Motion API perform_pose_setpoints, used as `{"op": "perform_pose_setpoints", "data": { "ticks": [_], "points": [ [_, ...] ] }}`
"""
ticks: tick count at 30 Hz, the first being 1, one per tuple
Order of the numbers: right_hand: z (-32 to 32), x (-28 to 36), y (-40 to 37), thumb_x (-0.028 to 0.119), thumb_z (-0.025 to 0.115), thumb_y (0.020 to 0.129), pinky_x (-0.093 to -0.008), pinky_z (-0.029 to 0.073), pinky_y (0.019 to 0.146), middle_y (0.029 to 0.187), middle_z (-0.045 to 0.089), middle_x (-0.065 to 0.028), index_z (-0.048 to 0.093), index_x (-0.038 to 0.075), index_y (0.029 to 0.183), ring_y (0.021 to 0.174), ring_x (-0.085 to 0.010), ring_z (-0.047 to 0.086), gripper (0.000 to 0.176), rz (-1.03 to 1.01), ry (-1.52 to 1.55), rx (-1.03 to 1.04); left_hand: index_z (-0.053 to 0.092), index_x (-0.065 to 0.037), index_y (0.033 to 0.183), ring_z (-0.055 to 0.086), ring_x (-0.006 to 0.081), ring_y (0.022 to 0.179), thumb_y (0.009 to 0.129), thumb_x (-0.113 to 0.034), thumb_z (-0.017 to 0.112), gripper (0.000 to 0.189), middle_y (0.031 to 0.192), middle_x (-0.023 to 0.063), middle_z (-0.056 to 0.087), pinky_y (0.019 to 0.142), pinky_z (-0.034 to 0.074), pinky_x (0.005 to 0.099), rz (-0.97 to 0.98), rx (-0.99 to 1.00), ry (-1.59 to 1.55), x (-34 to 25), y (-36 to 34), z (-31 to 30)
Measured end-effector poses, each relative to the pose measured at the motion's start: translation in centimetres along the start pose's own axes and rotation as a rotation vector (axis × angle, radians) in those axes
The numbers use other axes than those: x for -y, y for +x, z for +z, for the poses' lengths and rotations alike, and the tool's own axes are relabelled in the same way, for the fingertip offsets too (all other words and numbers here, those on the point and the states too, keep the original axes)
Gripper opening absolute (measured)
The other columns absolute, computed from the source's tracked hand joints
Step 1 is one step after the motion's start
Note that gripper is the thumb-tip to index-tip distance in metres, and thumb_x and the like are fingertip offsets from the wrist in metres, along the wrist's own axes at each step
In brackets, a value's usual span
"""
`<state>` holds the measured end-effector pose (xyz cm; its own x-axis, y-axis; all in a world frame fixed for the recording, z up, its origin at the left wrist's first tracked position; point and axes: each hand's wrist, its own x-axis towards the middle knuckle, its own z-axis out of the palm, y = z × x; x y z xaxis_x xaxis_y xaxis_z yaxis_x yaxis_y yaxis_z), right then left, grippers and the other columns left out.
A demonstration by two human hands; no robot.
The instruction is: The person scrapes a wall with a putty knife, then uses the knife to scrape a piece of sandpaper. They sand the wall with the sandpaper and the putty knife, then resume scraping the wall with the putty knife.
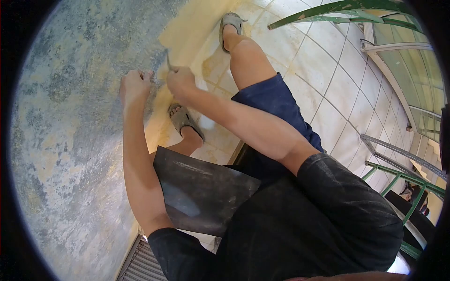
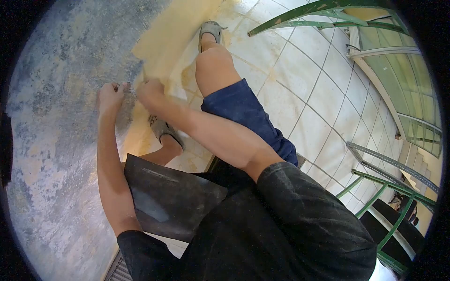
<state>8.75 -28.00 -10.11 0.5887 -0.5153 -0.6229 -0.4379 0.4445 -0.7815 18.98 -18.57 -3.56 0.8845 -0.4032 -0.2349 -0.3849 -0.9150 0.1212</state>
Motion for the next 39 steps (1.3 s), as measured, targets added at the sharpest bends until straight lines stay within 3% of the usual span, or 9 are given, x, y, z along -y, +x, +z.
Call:
{"op": "perform_pose_setpoints", "data": {
  "ticks": [3, 5, 19, 24, 26, 30, 32, 35, 39],
  "points": [
    [0.8, -0.5, -0.4, 0.018, 0.050, 0.097, -0.0362, 0.049, 0.049, 0.072, 0.064, -0.0097, 0.072, 0.002, 0.113, 0.056, -0.0196, 0.060, 0.032, -0.099, -0.119, -0.042, 0.071, -0.003, 0.089, 0.070, 0.0403, 0.091, 0.095, -0.042, 0.067, 0.040, 0.092, 0.0210, 0.072, 0.080, 0.054, 0.0480, 0.004, -0.008, -0.010, 0.2, 0.5, 0.4],
    [0.0, -0.1, 0.5, 0.019, 0.049, 0.097, -0.0344, 0.046, 0.046, 0.069, 0.061, -0.0077, 0.072, 0.003, 0.111, 0.053, -0.0173, 0.057, 0.031, -0.022, 0.071, -0.010, 0.071, -0.002, 0.089, 0.070, 0.0407, 0.091, 0.095, -0.042, 0.067, 0.040, 0.092, 0.0214, 0.072, 0.080, 0.053, 0.0481, 0.015, -0.009, 0.006, 0.2, 0.4, 0.4],
    [-0.9, 0.0, 0.8, 0.018, 0.048, 0.097, -0.0330, 0.045, 0.045, 0.067, 0.059, -0.0061, 0.071, 0.008, 0.126, 0.050, -0.0157, 0.054, 0.038, -0.077, -0.042, 0.036, 0.069, 0.000, 0.077, 0.068, 0.0434, 0.083, 0.093, -0.041, 0.069, 0.044, 0.080, 0.0229, 0.070, 0.074, 0.053, 0.0486, 0.064, -0.064, -0.033, 0.1, -0.1, 0.1],
    [-0.9, -0.2, 0.7, 0.016, 0.047, 0.096, -0.0333, 0.042, 0.042, 0.064, 0.056, -0.0047, 0.071, 0.009, 0.126, 0.048, -0.0149, 0.051, 0.039, -0.131, -0.126, 0.033, 0.068, 0.000, 0.078, 0.068, 0.0424, 0.084, 0.093, -0.041, 0.070, 0.044, 0.082, 0.0223, 0.071, 0.075, 0.053, 0.0481, 0.034, -0.062, -0.048, 0.0, -0.2, 0.0],
    [-1.4, 0.3, 1.0, 0.016, 0.047, 0.096, -0.0333, 0.041, 0.042, 0.064, 0.056, -0.0048, 0.071, 0.008, 0.125, 0.048, -0.0147, 0.051, 0.039, -0.038, -0.024, 0.048, 0.068, 0.000, 0.078, 0.068, 0.0422, 0.084, 0.093, -0.041, 0.070, 0.044, 0.083, 0.0221, 0.071, 0.075, 0.053, 0.0481, 0.026, -0.054, -0.054, 0.1, -0.1, 0.2],
    [-1.5, 0.4, 0.5, 0.017, 0.047, 0.096, -0.0332, 0.041, 0.042, 0.065, 0.057, -0.0053, 0.071, 0.007, 0.124, 0.048, -0.0149, 0.051, 0.038, -0.036, 0.030, 0.047, 0.068, -0.001, 0.077, 0.069, 0.0416, 0.085, 0.094, -0.041, 0.069, 0.044, 0.081, 0.0214, 0.070, 0.076, 0.053, 0.0482, 0.041, -0.067, -0.047, 0.0, -0.1, 0.1],
    [-1.3, 0.3, 0.0, 0.017, 0.047, 0.096, -0.0330, 0.041, 0.041, 0.065, 0.056, -0.0049, 0.070, 0.006, 0.126, 0.047, -0.0148, 0.050, 0.039, -0.080, -0.096, 0.068, 0.068, -0.001, 0.077, 0.069, 0.0415, 0.085, 0.094, -0.041, 0.069, 0.044, 0.081, 0.0210, 0.070, 0.076, 0.053, 0.0483, 0.014, -0.032, -0.043, -0.2, 0.0, -0.1],
    [-2.3, 0.7, 1.1, 0.016, 0.047, 0.097, -0.0328, 0.041, 0.041, 0.065, 0.057, -0.0051, 0.068, 0.006, 0.131, 0.047, -0.0149, 0.050, 0.041, 0.004, 0.040, 0.085, 0.068, -0.001, 0.078, 0.069, 0.0410, 0.085, 0.094, -0.042, 0.069, 0.043, 0.081, 0.0202, 0.070, 0.076, 0.053, 0.0481, 0.014, 0.000, -0.014, -0.2, 0.1, -0.1],
    [-1.6, 0.0, 0.2, 0.017, 0.048, 0.098, -0.0325, 0.041, 0.041, 0.067, 0.057, -0.0054, 0.066, 0.007, 0.135, 0.048, -0.0148, 0.050, 0.042, -0.059, -0.059, 0.072, 0.068, -0.002, 0.079, 0.069, 0.0405, 0.085, 0.094, -0.041, 0.069, 0.042, 0.082, 0.0199, 0.071, 0.076, 0.053, 0.0479, 0.006, -0.009, -0.039, 0.1, 0.2, 0.2]
  ]
}}
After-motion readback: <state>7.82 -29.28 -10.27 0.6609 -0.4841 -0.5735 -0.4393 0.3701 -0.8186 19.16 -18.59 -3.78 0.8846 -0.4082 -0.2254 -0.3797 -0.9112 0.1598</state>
